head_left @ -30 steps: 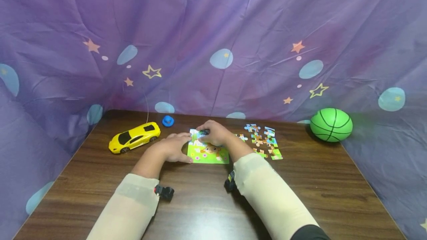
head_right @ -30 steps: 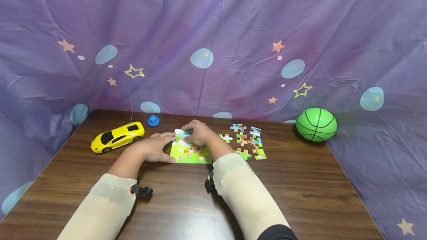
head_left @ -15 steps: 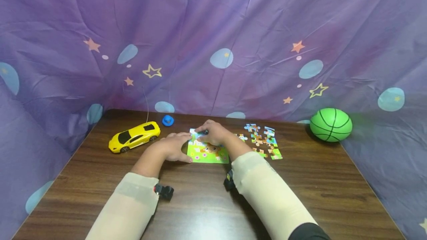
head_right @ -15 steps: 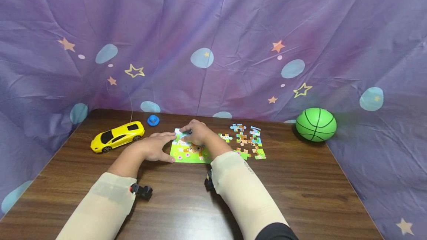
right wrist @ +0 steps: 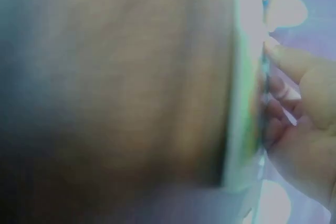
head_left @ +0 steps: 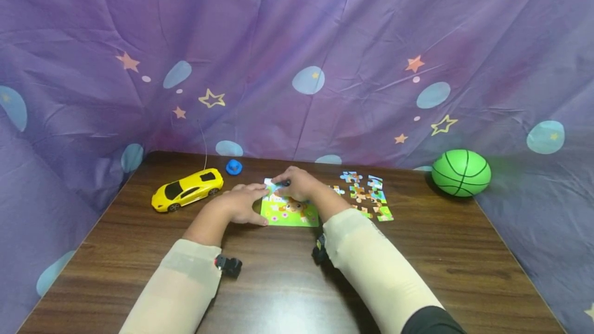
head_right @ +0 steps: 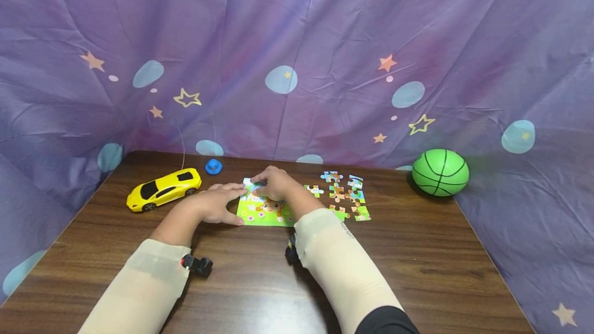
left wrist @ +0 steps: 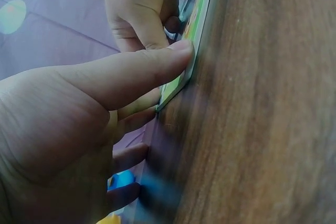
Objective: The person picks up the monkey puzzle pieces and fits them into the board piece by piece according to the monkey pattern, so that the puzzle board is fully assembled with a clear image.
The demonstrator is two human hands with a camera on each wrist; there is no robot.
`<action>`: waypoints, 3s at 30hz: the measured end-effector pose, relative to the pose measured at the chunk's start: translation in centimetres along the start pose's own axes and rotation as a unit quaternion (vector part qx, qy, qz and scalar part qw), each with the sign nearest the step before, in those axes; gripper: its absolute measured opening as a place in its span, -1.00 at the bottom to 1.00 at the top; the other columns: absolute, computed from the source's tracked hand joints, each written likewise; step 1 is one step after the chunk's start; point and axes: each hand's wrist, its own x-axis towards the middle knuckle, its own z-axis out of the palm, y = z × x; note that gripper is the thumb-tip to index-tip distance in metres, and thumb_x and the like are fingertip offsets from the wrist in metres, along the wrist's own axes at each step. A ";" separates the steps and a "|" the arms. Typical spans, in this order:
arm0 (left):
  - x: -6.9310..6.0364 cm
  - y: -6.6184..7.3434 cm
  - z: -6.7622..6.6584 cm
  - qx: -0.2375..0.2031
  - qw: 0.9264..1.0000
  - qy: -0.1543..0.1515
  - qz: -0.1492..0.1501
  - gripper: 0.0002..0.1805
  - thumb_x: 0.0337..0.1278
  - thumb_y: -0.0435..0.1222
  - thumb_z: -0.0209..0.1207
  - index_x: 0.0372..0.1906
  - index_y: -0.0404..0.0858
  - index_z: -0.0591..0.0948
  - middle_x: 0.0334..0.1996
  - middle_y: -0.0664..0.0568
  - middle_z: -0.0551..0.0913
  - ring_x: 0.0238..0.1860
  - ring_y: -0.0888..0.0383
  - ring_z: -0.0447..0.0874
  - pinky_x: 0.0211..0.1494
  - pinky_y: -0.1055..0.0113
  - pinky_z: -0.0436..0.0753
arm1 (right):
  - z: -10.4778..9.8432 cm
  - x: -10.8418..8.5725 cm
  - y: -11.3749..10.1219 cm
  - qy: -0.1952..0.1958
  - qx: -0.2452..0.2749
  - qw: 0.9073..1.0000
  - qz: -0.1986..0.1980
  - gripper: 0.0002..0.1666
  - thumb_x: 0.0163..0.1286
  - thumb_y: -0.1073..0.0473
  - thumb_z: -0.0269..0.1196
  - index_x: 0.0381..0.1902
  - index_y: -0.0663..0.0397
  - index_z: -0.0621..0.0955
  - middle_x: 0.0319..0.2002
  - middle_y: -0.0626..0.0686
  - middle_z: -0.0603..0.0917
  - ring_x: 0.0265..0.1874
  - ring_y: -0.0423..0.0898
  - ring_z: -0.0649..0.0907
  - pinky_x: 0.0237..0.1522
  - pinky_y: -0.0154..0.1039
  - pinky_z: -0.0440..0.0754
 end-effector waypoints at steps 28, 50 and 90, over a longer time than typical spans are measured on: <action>-0.1 0.4 -0.1 -0.004 1.000 -0.002 -0.003 0.06 0.21 0.20 0.42 0.73 0.11 0.20 0.77 0.11 0.07 0.74 -0.19 0.01 0.70 -0.38 0.14 | -8.5 -7.8 13.0 0.153 0.097 0.982 0.047 -0.40 0.53 -0.02 0.38 0.40 0.12 0.62 0.11 0.16 0.79 0.06 0.13 0.76 0.07 -0.03 0.75; 0.1 0.2 0.0 -0.003 1.000 -0.001 -0.011 0.05 0.21 0.21 0.43 0.72 0.13 0.21 0.77 0.12 0.08 0.74 -0.18 0.01 0.70 -0.42 0.11 | -9.2 -6.4 17.7 0.119 0.027 0.990 0.070 -0.44 0.38 0.27 0.42 0.33 0.25 0.65 0.31 0.33 0.69 0.25 0.32 0.69 0.36 0.20 0.65; 0.0 0.3 -0.1 -0.003 1.000 -0.002 -0.010 0.05 0.21 0.20 0.43 0.72 0.11 0.21 0.77 0.12 0.08 0.74 -0.16 0.02 0.70 -0.40 0.13 | -7.8 -6.3 14.5 0.162 0.079 0.982 0.054 -0.62 0.56 0.11 0.34 0.26 -0.02 0.70 0.25 0.19 0.73 0.23 0.20 0.68 0.32 0.19 0.64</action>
